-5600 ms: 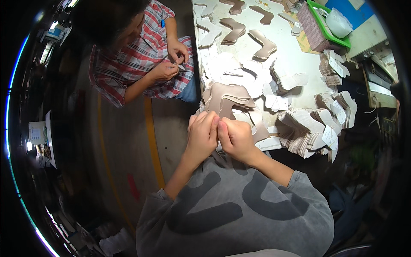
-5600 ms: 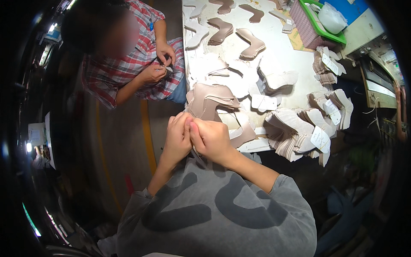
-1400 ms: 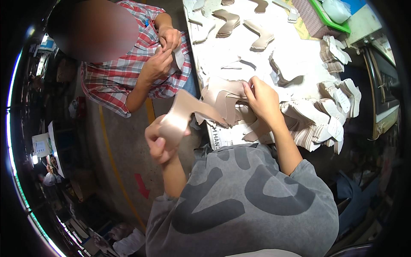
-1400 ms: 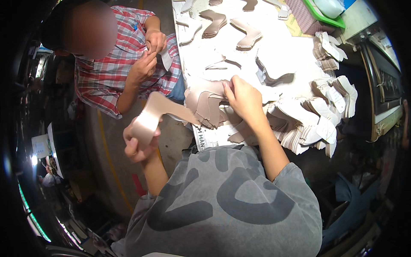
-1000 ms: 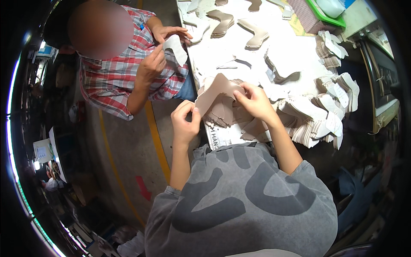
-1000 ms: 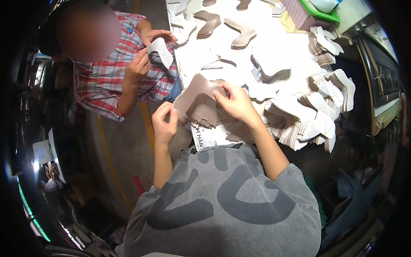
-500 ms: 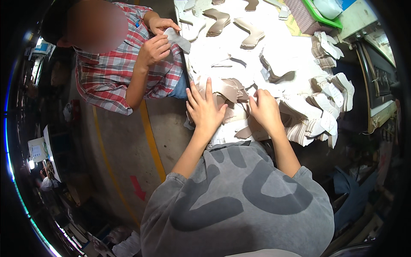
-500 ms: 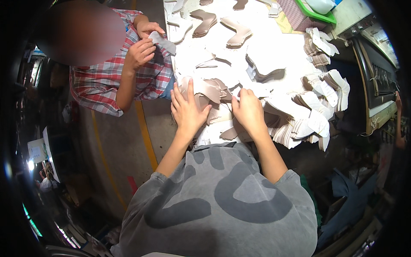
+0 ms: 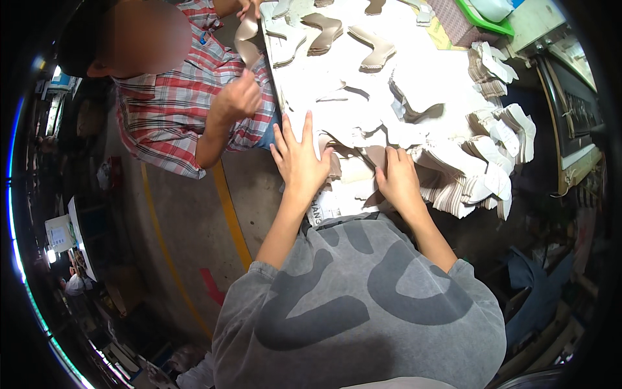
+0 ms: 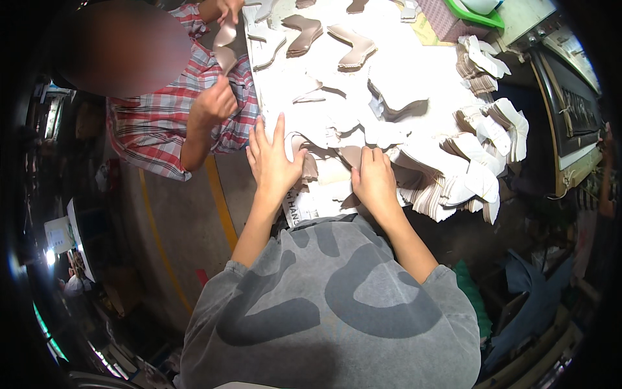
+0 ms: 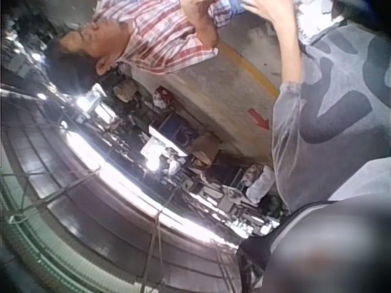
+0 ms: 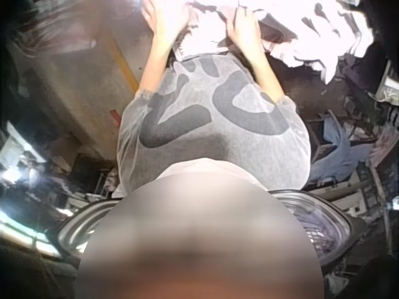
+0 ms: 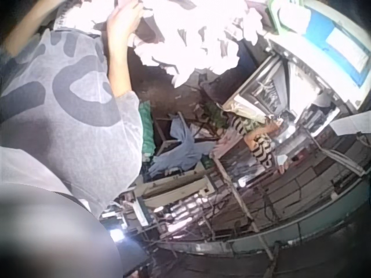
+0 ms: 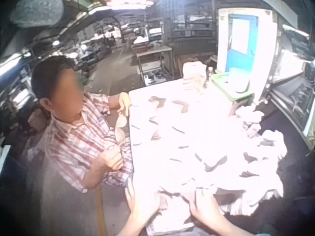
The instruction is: The person repeatedly picks up stacked beige shoe parts from a table, separates them one by one, and places them back on the table. A coworker performs the same task across the table.
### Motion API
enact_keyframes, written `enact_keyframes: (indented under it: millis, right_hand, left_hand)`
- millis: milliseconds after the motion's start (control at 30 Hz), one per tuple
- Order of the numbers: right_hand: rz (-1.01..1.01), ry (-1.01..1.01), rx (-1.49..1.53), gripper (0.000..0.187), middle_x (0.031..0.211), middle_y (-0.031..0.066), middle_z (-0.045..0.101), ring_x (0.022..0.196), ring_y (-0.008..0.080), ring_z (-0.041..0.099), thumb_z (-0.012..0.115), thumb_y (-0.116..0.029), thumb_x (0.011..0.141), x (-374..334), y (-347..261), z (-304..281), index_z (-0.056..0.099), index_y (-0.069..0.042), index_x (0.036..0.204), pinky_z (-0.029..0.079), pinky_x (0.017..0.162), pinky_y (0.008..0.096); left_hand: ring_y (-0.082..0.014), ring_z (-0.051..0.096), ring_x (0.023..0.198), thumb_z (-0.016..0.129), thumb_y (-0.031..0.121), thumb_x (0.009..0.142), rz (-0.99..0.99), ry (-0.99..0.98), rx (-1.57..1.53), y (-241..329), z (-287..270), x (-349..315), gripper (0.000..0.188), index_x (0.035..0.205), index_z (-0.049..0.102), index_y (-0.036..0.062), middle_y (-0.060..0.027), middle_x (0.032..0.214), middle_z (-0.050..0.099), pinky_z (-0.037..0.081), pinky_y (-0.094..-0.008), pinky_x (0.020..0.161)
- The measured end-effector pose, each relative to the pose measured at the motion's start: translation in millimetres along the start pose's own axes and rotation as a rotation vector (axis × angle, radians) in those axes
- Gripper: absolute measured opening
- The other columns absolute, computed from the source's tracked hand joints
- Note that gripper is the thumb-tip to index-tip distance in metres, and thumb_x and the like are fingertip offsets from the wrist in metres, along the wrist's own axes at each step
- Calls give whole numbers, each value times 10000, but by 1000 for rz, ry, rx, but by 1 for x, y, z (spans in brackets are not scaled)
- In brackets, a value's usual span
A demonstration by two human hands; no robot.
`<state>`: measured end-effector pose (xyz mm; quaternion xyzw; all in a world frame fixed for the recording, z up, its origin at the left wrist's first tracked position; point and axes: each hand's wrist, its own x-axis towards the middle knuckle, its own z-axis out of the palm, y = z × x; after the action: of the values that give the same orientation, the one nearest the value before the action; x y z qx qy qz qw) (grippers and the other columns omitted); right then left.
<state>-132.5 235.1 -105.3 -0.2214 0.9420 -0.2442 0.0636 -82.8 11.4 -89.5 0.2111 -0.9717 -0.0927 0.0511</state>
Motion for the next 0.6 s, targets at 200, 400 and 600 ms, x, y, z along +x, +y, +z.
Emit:
enact_keyframes:
  millis: [200,400,600]
  right_hand:
    - [-282,59,-103,496,1128,132,592,1092,328,574,742,-153,835,-2,-43,-29,606,-36,1298,459,940,470]
    - [-495,51,22,560,1216,113,599,1146,317,550,742,-104,826,4,-76,-34,599,-62,1366,417,1020,475]
    - [-279,165,298,505,1196,186,577,1135,367,540,731,-90,863,9,-37,-17,584,-28,1342,449,989,477]
  left_hand:
    - [-307,665,1157,704,133,940,95,203,-645,-12,-35,-24,522,1438,568,49,-245,1319,605,574,-400,853]
    - [-84,695,847,640,121,1055,-154,-351,-1422,-18,-40,-50,310,1329,631,-24,-56,1011,703,561,-231,729]
    - [-140,730,844,641,20,1025,-274,4,-1639,-24,-19,-36,265,1250,521,-53,-137,1007,706,605,-252,743]
